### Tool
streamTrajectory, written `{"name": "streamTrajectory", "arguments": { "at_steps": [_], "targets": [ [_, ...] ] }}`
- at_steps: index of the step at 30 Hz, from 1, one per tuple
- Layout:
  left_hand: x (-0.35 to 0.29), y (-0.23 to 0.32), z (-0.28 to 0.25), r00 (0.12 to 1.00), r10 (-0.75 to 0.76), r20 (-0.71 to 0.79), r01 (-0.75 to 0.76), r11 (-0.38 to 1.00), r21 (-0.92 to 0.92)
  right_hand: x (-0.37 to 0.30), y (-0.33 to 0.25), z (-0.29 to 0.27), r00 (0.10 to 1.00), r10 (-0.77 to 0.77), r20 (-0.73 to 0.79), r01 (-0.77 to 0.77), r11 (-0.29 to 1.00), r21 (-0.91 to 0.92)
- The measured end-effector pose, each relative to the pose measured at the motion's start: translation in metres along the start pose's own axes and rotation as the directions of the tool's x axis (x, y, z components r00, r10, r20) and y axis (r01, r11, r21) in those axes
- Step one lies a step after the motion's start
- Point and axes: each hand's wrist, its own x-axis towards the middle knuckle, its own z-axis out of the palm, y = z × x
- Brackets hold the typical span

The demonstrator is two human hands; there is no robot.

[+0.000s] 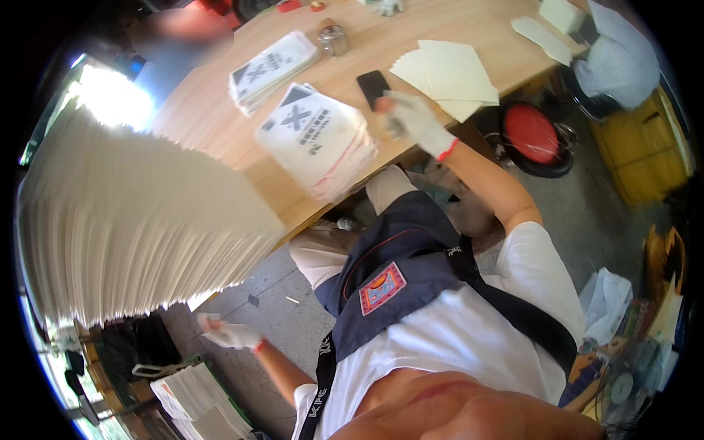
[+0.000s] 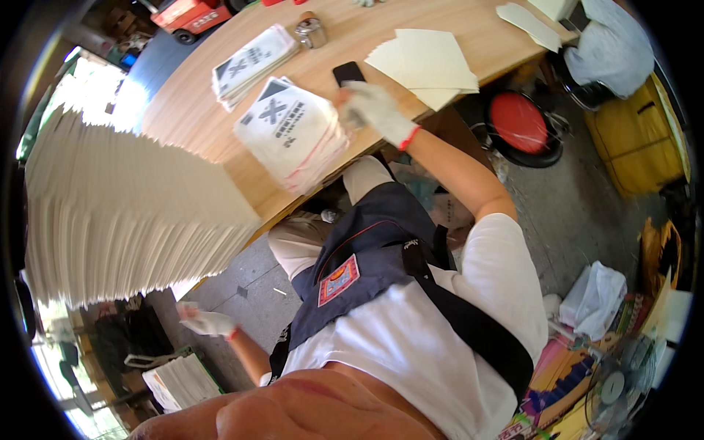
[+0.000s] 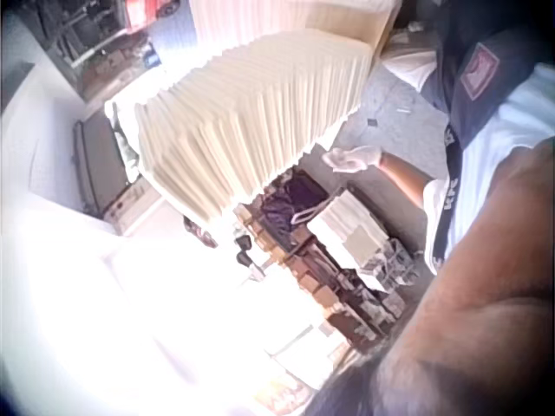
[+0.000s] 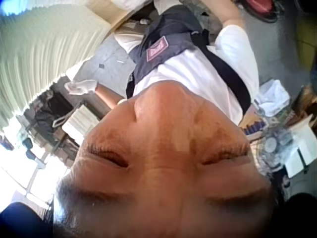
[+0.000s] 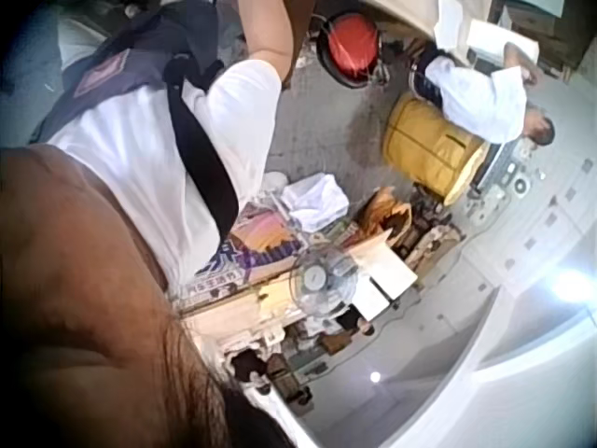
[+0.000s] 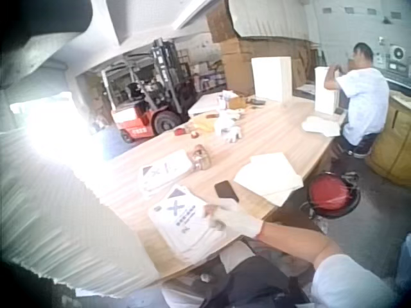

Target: The person repeatedly picks up a single sheet of paper from a stack on the table and places it onto a separate growing pile. The person wears white gloves and a KFC apron while performing this repetitive stacking task.

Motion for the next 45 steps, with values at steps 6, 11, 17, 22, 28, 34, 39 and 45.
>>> {"name": "streamTrajectory", "arguments": {
  "at_steps": [6, 11, 17, 22, 28, 34, 39, 45],
  "targets": [
    [-0.187, 0.028, 0.049, 0.741, -0.490, 0.459, 0.489, 0.862, 0.131, 0.012, 0.099, -0.238, 0.655, 0.330, -0.679, -0.039, 0.913, 0.406],
    [-0.145, 0.102, 0.159, 0.533, 0.047, 0.845, 0.069, 0.993, -0.099, 0.033, 0.117, -0.321, 0.838, 0.249, -0.486, -0.046, 0.919, 0.391],
    [-0.105, 0.119, 0.270, 0.509, 0.090, 0.856, -0.130, 0.991, -0.027, 0.039, 0.086, -0.282, 0.526, -0.307, -0.793, -0.117, 0.898, -0.424],
    [-0.090, 0.116, 0.324, 0.167, -0.270, 0.948, -0.338, 0.888, 0.312, 0.055, 0.048, -0.209, 0.491, -0.084, -0.867, -0.010, 0.995, -0.102],
    [-0.090, 0.112, 0.346, 0.154, -0.349, 0.924, -0.476, 0.794, 0.379, 0.051, 0.047, -0.219, 0.707, -0.172, -0.686, 0.055, 0.980, -0.190],
    [-0.092, 0.075, 0.319, 0.333, -0.247, 0.910, -0.267, 0.901, 0.342, -0.017, 0.032, -0.145, 0.947, 0.197, -0.252, -0.082, 0.911, 0.404],
    [-0.091, 0.073, 0.315, 0.441, -0.220, 0.870, -0.126, 0.945, 0.303, -0.052, 0.101, -0.130, 0.878, 0.472, 0.075, -0.465, 0.808, 0.361],
    [-0.078, 0.058, 0.302, 0.428, -0.030, 0.903, -0.015, 0.999, 0.041, -0.069, 0.097, -0.064, 0.838, 0.516, -0.176, -0.345, 0.751, 0.563]
  ]
}}
